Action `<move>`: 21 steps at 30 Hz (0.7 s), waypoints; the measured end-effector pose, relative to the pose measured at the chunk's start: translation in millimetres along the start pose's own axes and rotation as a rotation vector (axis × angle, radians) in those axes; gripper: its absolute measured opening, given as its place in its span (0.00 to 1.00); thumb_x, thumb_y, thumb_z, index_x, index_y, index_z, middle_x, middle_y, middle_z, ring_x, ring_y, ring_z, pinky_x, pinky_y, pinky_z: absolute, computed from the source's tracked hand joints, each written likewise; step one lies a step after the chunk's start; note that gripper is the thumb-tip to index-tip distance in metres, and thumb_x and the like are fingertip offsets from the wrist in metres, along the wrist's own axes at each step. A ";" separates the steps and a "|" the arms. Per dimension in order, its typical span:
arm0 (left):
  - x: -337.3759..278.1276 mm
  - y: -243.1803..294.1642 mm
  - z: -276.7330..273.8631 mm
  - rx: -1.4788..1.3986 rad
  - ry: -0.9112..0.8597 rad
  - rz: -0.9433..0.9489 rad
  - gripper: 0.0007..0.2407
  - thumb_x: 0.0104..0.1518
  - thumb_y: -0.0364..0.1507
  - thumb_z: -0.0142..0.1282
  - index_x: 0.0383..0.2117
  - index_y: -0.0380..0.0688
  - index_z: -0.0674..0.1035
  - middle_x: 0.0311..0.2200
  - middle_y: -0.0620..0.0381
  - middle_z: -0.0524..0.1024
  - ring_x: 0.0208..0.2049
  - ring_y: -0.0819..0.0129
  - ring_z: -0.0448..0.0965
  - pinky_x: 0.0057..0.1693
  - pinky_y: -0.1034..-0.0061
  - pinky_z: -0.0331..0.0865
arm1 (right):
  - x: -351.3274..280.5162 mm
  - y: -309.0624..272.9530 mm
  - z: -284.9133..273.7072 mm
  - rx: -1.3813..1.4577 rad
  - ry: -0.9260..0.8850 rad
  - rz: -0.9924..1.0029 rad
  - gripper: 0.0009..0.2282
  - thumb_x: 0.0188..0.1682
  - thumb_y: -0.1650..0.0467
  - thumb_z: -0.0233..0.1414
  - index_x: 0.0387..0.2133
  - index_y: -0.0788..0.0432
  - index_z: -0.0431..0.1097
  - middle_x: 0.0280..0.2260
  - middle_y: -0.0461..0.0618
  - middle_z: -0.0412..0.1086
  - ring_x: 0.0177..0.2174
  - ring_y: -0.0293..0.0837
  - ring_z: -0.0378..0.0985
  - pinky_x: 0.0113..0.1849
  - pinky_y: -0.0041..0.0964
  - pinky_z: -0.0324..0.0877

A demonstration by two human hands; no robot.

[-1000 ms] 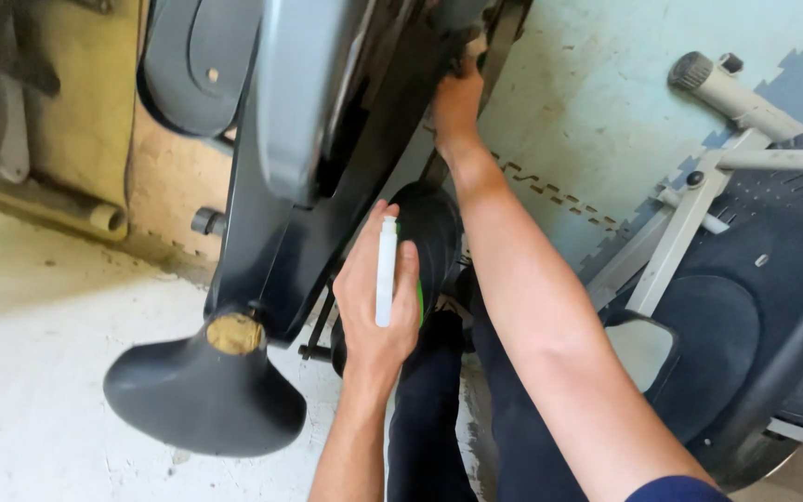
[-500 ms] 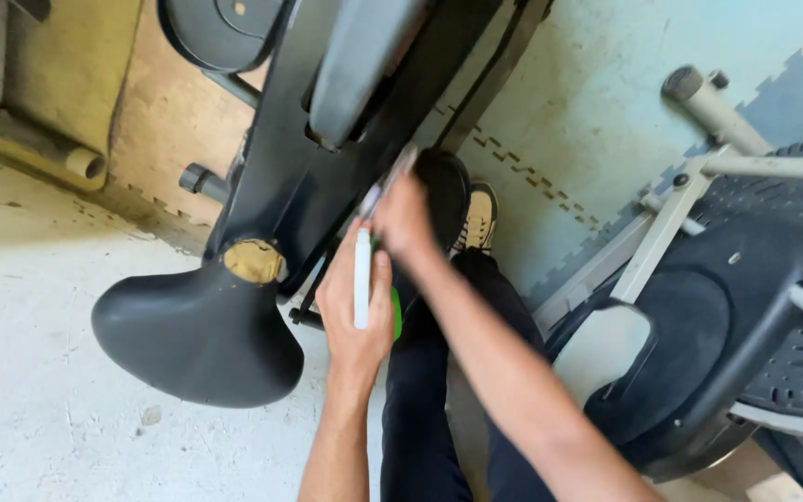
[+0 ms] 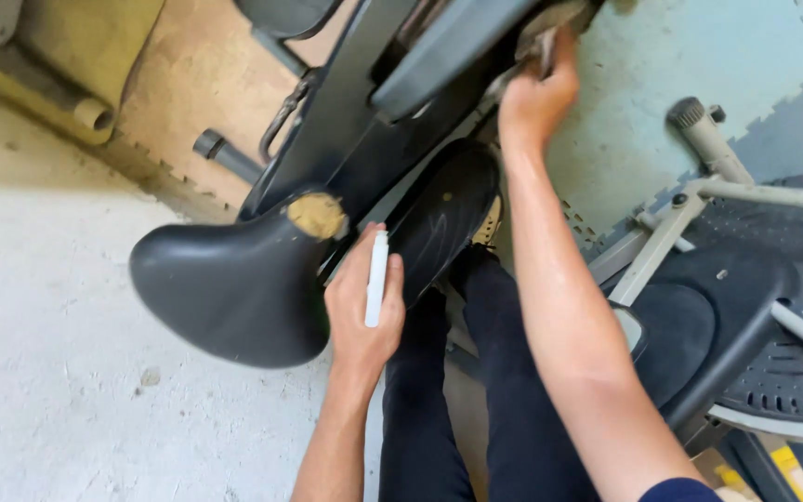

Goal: Cleaning and wiping down various gym equipment using a spray bottle and cloth.

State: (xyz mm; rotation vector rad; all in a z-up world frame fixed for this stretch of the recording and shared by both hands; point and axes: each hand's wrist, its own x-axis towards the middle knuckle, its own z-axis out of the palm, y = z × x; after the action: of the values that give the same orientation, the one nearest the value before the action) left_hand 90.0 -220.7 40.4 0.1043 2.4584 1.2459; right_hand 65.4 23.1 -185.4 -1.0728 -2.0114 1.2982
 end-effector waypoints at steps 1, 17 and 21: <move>0.2 -1.4 -5.0 -0.015 -0.003 0.001 0.13 0.62 0.24 0.55 0.51 0.28 0.78 0.51 0.36 0.79 0.54 0.44 0.81 0.60 0.64 0.72 | -4.0 -9.8 5.6 -0.055 0.037 -0.034 0.20 0.46 0.82 0.45 0.53 0.68 0.69 0.50 0.63 0.75 0.51 0.54 0.78 0.54 0.43 0.69; -18.0 13.5 -57.0 -0.095 -0.021 -0.131 0.12 0.60 0.25 0.55 0.48 0.31 0.79 0.43 0.37 0.81 0.45 0.44 0.84 0.52 0.65 0.75 | -128.1 -103.8 -6.2 -0.482 -0.722 -0.802 0.16 0.47 0.76 0.53 0.49 0.63 0.78 0.45 0.56 0.74 0.44 0.57 0.74 0.50 0.53 0.65; -20.9 5.6 -57.3 -0.113 0.006 -0.157 0.12 0.60 0.25 0.55 0.47 0.31 0.79 0.42 0.37 0.82 0.44 0.45 0.84 0.52 0.65 0.75 | -85.4 -83.7 -13.4 -0.544 -0.555 -0.572 0.11 0.57 0.76 0.52 0.51 0.66 0.73 0.51 0.58 0.71 0.50 0.58 0.73 0.55 0.52 0.67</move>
State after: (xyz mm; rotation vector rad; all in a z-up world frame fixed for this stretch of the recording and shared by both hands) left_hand 87.7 -265.9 81.7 -0.1206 2.3444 1.3129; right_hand 94.5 -60.4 -103.8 -0.2596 -2.9069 0.8022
